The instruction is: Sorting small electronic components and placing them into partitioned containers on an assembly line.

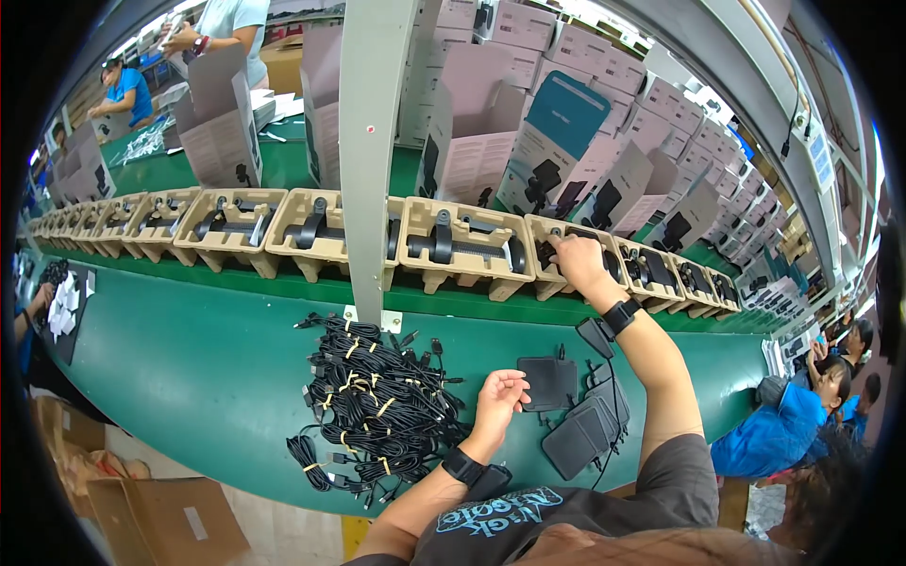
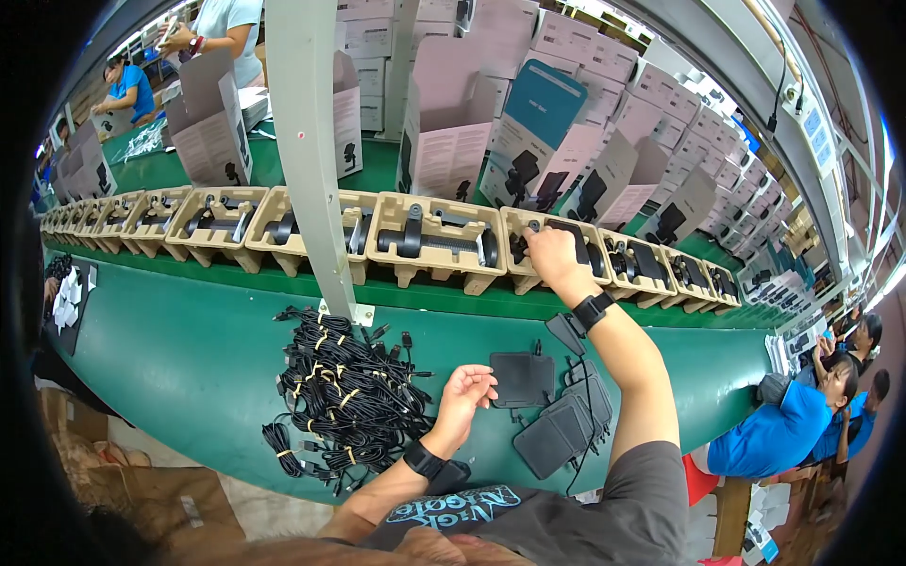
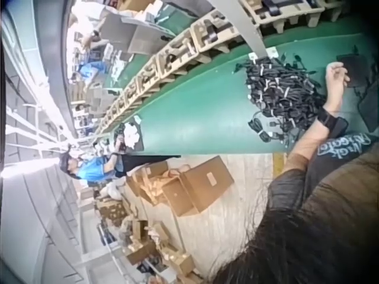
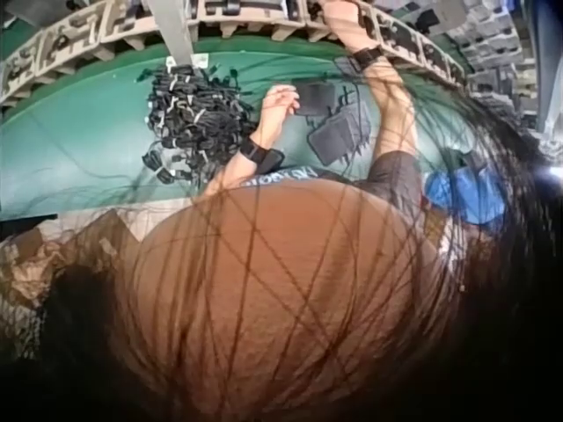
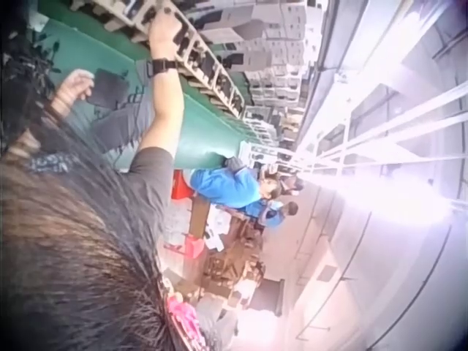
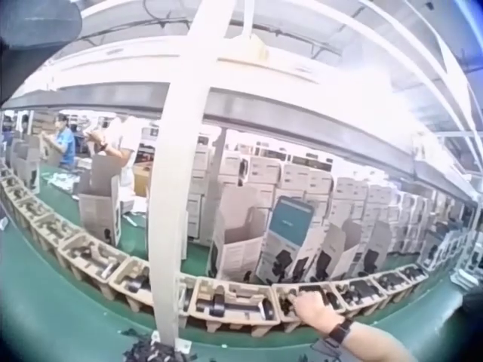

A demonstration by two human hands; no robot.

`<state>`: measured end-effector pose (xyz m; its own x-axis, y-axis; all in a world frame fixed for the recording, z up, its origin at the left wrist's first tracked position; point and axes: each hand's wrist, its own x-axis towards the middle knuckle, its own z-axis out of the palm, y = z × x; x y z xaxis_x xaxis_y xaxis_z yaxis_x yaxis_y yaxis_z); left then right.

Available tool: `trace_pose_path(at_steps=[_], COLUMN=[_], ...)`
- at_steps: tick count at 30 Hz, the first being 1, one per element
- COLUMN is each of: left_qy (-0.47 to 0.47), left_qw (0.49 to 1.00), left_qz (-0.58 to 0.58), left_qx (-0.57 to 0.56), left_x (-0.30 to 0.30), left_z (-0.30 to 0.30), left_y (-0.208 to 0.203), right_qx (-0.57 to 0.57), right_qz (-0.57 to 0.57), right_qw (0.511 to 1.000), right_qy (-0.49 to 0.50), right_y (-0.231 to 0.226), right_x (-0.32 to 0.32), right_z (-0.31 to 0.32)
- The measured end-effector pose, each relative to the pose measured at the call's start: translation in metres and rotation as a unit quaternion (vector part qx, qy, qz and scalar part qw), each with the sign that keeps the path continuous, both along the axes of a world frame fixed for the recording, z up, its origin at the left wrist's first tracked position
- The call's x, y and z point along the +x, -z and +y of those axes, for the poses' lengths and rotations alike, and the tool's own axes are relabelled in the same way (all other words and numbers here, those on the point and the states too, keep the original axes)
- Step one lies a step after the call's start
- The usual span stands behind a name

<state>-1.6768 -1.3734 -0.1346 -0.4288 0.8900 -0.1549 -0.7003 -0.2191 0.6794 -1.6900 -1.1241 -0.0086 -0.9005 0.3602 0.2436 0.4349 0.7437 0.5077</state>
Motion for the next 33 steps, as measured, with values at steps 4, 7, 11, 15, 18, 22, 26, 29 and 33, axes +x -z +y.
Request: trace_pose_path(at_steps=[4, 7, 11, 15, 18, 22, 26, 29, 33], left_qy=[0.006, 0.011, 0.005, 0.008, 0.006, 0.005, 0.014, 0.005, 0.001], left_qw=[1.0, 1.0, 1.0, 1.0, 1.0, 1.0, 1.0, 1.0, 1.0], left_qz=[-0.002, -0.001, 0.003, -0.002, -0.005, -0.01, -0.001, 0.005, 0.007], left_qx=[0.002, -0.002, -0.004, -0.006, -0.002, -0.004, -0.01, -0.014, -0.013], left_x=[-0.001, -0.006, -0.009, -0.012, -0.013, -0.015, -0.017, -0.021, -0.024], left_z=[-0.003, -0.004, -0.006, -0.01, -0.012, -0.015, -0.016, -0.018, -0.022], left_y=[-0.002, -0.002, -0.001, -0.002, -0.001, -0.003, -0.005, -0.004, -0.006], right_qx=[-0.12, -0.153, -0.175, -0.174, -0.19, -0.28, -0.325, -0.334, -0.284], right_qz=[-0.041, -0.058, -0.036, -0.011, 0.044, 0.173, 0.283, 0.343, 0.299], right_qw=[0.983, 0.971, 0.962, 0.956, 0.947, 0.907, 0.88, 0.863, 0.903], right_qy=[0.133, 0.175, 0.206, 0.237, 0.256, 0.261, 0.201, 0.162, 0.119], right_y=[-0.018, -0.024, -0.016, -0.005, 0.004, 0.017, 0.037, 0.044, 0.049], right_x=[-0.011, -0.023, -0.036, -0.053, -0.055, -0.047, -0.042, -0.044, -0.034], right_z=[-0.002, 0.007, 0.022, 0.02, 0.028, 0.028, 0.033, 0.021, 0.001])
